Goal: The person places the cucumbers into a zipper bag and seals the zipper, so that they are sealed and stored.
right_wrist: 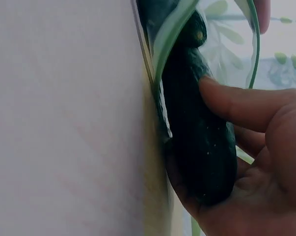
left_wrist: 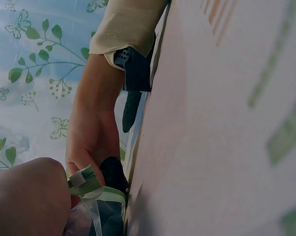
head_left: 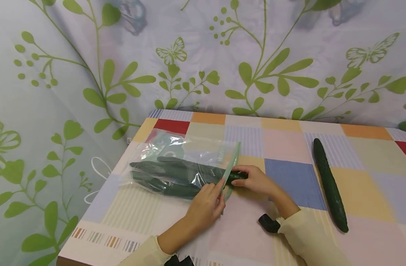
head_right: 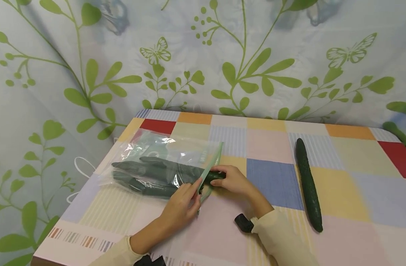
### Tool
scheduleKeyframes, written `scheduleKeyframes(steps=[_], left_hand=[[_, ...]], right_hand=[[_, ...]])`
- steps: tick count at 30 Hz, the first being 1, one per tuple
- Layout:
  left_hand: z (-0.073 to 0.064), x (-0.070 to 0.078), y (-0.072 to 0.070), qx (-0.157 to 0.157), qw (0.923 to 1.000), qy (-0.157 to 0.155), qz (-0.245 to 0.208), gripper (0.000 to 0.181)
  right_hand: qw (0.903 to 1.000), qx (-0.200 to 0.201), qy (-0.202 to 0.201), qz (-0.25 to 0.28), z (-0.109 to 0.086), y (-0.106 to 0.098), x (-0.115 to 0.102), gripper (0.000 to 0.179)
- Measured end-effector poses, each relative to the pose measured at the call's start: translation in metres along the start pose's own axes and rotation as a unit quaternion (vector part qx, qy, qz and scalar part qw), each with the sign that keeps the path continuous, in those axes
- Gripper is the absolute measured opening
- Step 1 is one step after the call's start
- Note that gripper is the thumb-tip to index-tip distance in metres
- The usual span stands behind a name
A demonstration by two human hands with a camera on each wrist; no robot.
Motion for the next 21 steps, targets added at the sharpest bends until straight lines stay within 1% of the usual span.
scheduleKeyframes(steps=[2,6,12,15,21], left_hand=[[-0.001,-0.001,-0.001,-0.001,1.0,0.002,-0.005,0.045],[-0.002,0.0,0.0,0.0,0.9999,0.004,-0.015,0.045],[-0.003,-0.001,0.0,0.004,0.9998,0.004,-0.021,0.044],[-0.003,-0.001,-0.001,0.005,0.9997,0.006,-0.024,0.044],[-0.003,0.0,-0.001,0.009,0.9997,0.012,-0.018,0.047]], right_hand=[[0.9999,0.005,0.0,-0.015,-0.001,0.001,-0.002,0.044],[0.9996,0.005,0.01,-0.026,-0.004,0.002,-0.002,0.044],[0.9986,0.003,0.006,-0.053,-0.004,0.0,-0.007,0.044],[0.998,0.007,0.006,-0.063,-0.005,-0.003,-0.006,0.045],[0.9986,0.007,-0.001,-0.052,-0.007,-0.013,0.001,0.038]])
Point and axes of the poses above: each hand's wrist, its own z-axis towards the middle knuckle, its own y-axis out of the palm, x = y × z, the point moved 8 cm from there along z, towards the middle knuckle, and after that the axes turned 6 degrees about -z, right-handed, at the moved point
